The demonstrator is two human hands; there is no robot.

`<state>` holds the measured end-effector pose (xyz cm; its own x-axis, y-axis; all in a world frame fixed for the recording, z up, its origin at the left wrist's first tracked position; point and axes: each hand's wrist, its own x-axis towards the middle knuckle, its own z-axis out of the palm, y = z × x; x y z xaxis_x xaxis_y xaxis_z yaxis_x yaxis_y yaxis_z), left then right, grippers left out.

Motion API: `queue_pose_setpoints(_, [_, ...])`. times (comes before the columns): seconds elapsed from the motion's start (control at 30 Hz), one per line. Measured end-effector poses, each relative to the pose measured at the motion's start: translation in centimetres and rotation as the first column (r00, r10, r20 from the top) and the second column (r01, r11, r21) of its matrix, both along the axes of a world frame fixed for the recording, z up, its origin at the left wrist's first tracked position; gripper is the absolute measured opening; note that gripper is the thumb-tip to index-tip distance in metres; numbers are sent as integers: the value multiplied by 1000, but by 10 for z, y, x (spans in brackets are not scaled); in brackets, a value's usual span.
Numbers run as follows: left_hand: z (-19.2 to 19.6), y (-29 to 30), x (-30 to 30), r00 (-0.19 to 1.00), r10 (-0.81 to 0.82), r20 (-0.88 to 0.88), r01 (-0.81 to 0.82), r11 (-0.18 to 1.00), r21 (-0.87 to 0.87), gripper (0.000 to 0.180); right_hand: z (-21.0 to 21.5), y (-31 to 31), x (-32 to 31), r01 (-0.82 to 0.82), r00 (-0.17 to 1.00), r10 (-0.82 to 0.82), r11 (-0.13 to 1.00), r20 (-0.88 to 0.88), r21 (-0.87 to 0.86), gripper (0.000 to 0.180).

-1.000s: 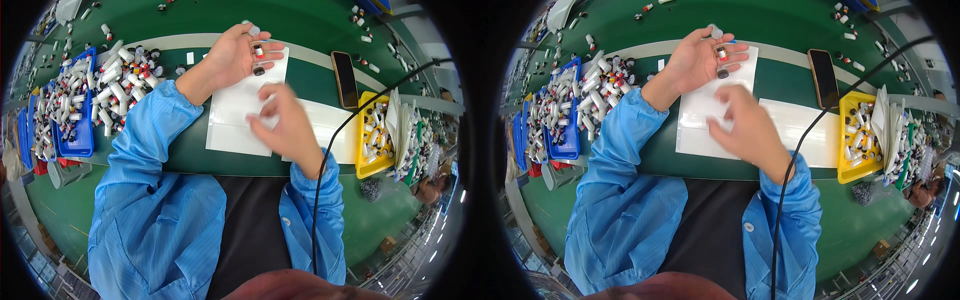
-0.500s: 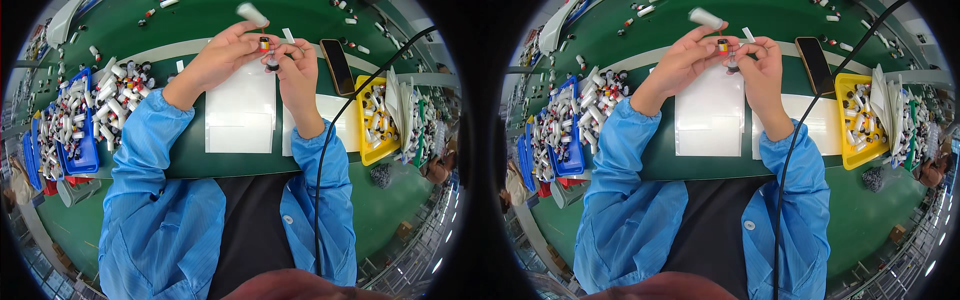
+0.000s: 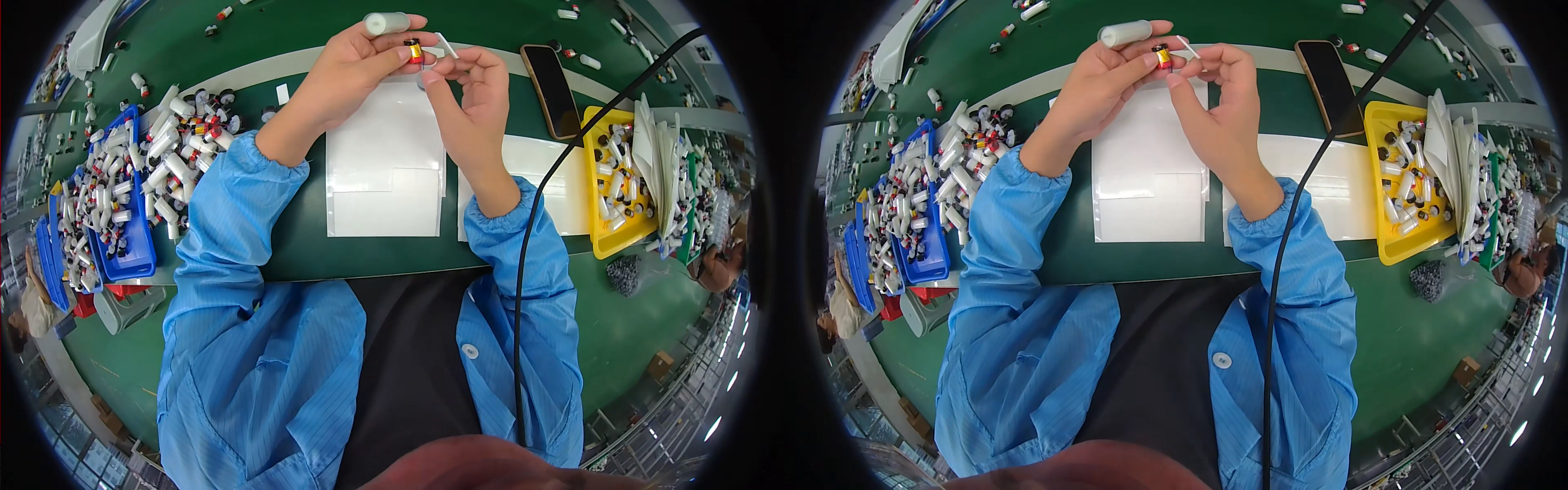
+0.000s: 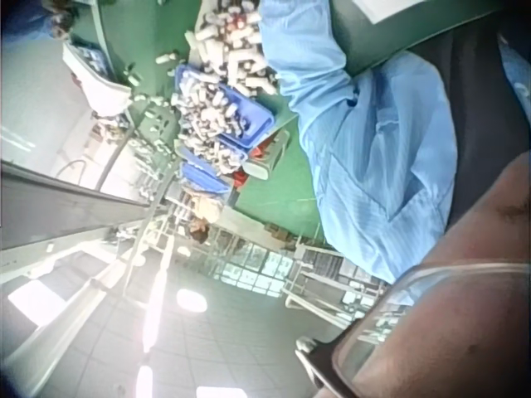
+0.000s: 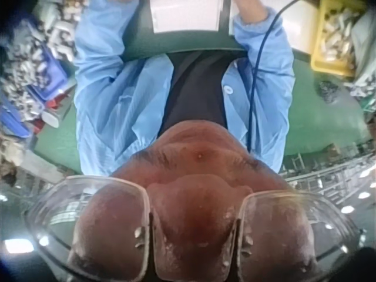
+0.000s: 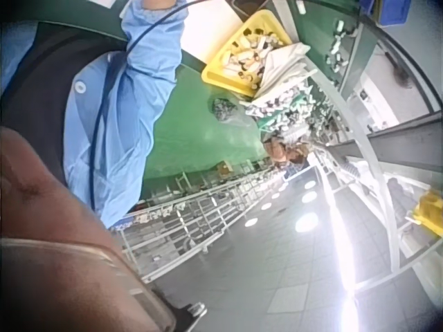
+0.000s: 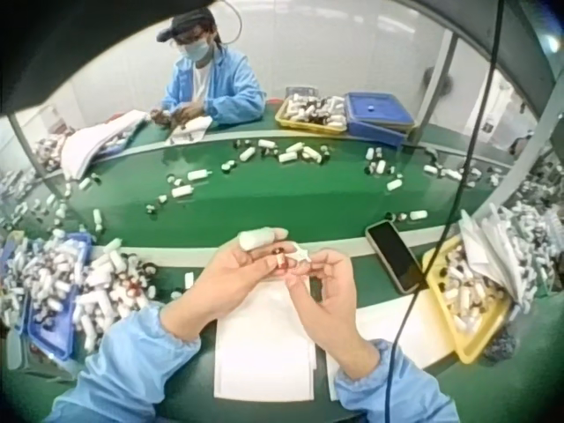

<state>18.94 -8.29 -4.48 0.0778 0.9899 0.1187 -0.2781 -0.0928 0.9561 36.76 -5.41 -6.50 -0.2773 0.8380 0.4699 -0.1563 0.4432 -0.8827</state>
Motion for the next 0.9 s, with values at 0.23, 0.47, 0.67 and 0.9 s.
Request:
queue_pose_setpoints(0.23, [4, 0, 1, 1000, 3, -27, -2, 1000, 16, 34, 26, 6, 12, -151, 987, 134, 962, -86, -228, 13])
queue_pose_setpoints(0.47, [3, -3, 5, 980, 7, -197, 10, 996, 89, 30, 25, 16, 20, -199, 977, 212, 937, 13, -288, 11])
queue_pose_setpoints(0.67, [1, -3, 3, 939, 27, -341, 31, 986, 162, 30, 21, 16, 19, -199, 976, 215, 922, 14, -333, 12])
queue_pose_setpoints(0.9, [-4, -4, -3, 963, -68, -263, 98, 990, 105, 36, 18, 17, 18, -161, 982, 185, 933, 45, -322, 13])
